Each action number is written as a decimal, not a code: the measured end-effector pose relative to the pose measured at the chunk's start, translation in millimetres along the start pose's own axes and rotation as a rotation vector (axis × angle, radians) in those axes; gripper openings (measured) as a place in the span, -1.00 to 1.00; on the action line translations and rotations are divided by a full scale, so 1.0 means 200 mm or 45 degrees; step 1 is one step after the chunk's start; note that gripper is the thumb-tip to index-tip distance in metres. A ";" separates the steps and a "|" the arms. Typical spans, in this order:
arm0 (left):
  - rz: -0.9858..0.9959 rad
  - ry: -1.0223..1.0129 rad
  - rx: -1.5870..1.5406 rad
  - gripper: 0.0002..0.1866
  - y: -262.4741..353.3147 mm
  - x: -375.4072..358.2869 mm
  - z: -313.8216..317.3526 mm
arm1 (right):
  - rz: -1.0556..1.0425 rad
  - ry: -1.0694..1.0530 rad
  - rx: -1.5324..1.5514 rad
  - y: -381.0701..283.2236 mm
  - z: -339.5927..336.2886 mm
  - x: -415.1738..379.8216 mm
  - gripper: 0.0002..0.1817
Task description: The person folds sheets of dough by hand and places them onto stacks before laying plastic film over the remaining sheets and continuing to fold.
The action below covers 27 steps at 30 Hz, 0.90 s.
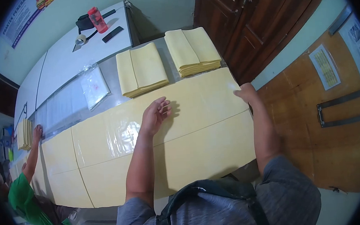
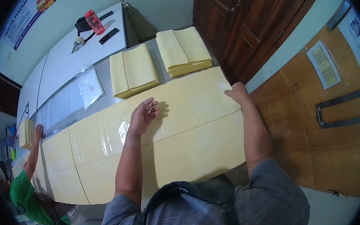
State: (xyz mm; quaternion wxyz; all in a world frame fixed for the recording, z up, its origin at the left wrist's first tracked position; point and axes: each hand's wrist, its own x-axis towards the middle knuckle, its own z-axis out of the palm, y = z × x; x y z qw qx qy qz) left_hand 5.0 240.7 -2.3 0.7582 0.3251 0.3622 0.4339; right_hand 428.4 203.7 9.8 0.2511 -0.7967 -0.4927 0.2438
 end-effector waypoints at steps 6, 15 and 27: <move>-0.430 -0.269 -0.466 -0.36 -0.05 0.10 -0.07 | -0.367 0.059 -0.457 -0.65 0.37 -0.31 -0.91; -0.334 0.122 -0.016 -0.47 -0.11 0.15 -0.27 | -0.484 -0.228 -0.223 -0.86 0.79 -0.68 -0.19; 0.451 0.715 1.412 -0.39 -0.08 0.08 -0.14 | -0.630 -0.422 -0.820 -0.66 0.75 -0.61 0.10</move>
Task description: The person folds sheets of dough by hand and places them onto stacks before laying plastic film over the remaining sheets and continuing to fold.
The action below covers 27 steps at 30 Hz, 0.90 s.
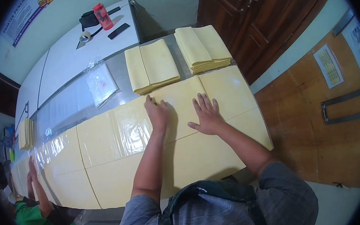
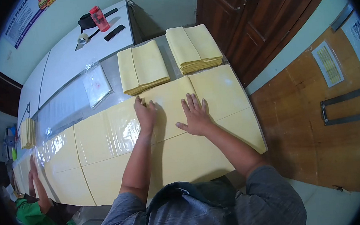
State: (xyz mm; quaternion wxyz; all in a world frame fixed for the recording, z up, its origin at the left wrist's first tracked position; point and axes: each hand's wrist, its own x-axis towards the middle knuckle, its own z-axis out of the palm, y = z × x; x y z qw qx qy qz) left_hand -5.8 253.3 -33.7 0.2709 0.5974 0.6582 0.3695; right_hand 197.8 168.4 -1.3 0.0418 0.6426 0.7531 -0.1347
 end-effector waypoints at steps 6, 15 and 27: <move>0.400 -0.246 0.662 -0.09 0.02 -0.15 0.03 | 0.003 0.109 0.043 0.12 -0.08 0.37 0.11; 0.359 -0.215 0.635 -0.14 0.00 -0.13 0.04 | -0.014 0.209 0.105 0.13 0.05 0.09 0.07; -0.366 -0.212 -0.542 -0.22 0.00 -0.24 -0.14 | 0.604 0.292 1.487 0.22 -0.07 0.23 -0.57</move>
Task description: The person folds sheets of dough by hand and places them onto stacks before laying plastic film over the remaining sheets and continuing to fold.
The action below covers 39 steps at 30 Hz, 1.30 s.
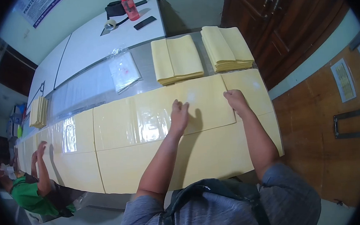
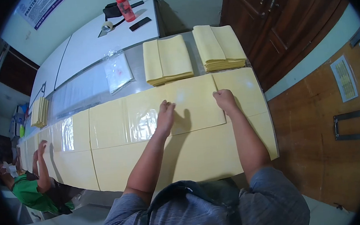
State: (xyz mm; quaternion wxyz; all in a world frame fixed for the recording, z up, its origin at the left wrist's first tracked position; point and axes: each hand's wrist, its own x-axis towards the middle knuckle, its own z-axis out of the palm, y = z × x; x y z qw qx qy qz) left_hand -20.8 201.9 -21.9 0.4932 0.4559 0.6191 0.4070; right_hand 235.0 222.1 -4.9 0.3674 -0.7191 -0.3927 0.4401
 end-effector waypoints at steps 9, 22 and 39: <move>-0.296 -0.565 -0.325 -0.19 0.24 0.12 -0.19 | -0.678 -0.095 -0.551 -0.83 0.55 -0.51 -0.63; 0.159 -0.381 -1.165 -0.51 -0.32 0.29 -0.79 | -0.752 -0.258 -1.344 -0.15 0.96 -0.56 -0.12; 0.463 0.036 1.149 0.00 -0.18 -0.01 -0.79 | 0.248 -0.163 0.158 -0.22 0.90 -0.21 -0.59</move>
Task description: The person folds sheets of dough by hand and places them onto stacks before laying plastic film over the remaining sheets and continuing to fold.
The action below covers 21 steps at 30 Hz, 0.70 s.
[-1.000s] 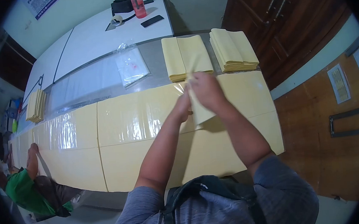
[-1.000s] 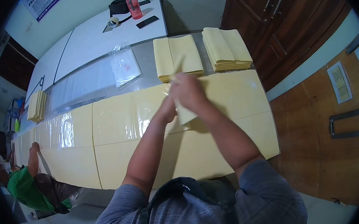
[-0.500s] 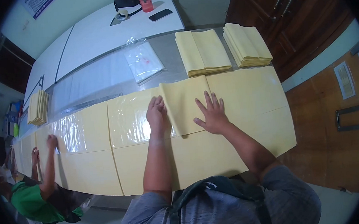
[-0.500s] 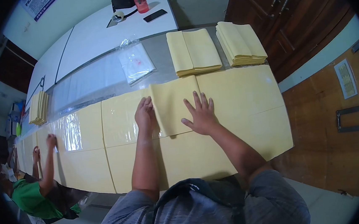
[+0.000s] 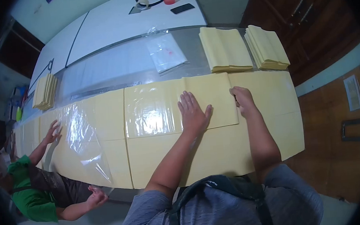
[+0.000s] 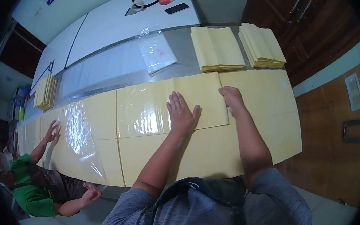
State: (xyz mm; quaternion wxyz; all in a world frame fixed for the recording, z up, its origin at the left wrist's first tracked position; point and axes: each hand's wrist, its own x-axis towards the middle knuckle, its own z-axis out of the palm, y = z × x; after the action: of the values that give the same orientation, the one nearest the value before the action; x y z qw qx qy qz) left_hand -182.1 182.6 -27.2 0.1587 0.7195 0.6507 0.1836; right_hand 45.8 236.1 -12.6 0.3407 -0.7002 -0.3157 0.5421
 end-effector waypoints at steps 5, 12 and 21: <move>-0.104 -0.070 -0.109 -0.01 0.00 0.04 -0.06 | -0.396 0.154 -0.813 -0.18 0.14 -0.16 -0.71; -0.473 -0.575 -1.750 -0.22 -0.32 0.31 -0.42 | -0.881 -0.074 -0.321 -0.59 0.84 -0.63 -0.55; -0.574 -0.106 -2.312 -0.50 -0.72 0.19 -0.46 | -1.113 -0.334 -1.613 0.01 1.03 -0.55 -0.02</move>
State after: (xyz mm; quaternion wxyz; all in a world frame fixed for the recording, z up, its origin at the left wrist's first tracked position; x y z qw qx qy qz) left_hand -349.3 234.7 -11.5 0.7149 0.1828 0.3761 0.5604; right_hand -177.9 174.6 9.0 0.0185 -0.5035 -0.8501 0.1534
